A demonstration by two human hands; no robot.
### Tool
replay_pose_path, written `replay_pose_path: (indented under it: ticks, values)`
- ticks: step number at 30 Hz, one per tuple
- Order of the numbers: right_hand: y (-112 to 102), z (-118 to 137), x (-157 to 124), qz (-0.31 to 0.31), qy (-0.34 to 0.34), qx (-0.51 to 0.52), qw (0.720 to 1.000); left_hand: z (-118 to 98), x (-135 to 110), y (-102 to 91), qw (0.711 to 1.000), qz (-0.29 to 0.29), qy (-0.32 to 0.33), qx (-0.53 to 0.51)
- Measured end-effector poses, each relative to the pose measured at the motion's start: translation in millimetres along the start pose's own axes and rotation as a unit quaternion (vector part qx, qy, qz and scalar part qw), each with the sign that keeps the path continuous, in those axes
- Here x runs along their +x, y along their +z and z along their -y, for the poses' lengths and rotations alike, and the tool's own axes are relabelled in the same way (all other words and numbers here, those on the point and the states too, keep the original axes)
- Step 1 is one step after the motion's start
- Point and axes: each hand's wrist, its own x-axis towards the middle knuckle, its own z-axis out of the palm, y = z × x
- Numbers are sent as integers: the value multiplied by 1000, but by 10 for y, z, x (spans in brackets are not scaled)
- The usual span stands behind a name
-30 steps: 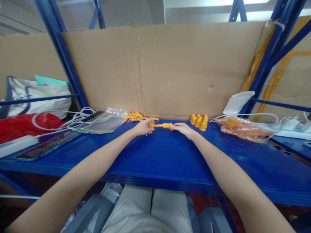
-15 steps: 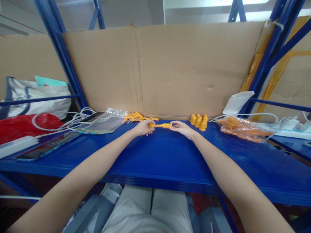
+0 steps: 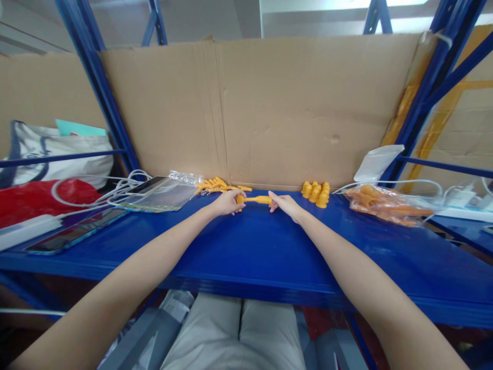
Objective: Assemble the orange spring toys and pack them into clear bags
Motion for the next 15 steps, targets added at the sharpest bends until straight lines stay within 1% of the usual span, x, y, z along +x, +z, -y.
replay_pose_path:
  ticks: [3,9,12,15]
  values:
    - [-34,-15,-4,26,-8,9,1000,-5,0,-5,1000,4,-1,-4]
    - [-98,-28,-37,77,-7,91,993,-15,-5,-17,1000,12,-3,-3]
    - [-99,-35,-41,84,-5,112,990,-5,0,-14,1000,10,0,0]
    - [-95,-41,-35,84,-10,101,991,5,8,-10,1000,12,2,5]
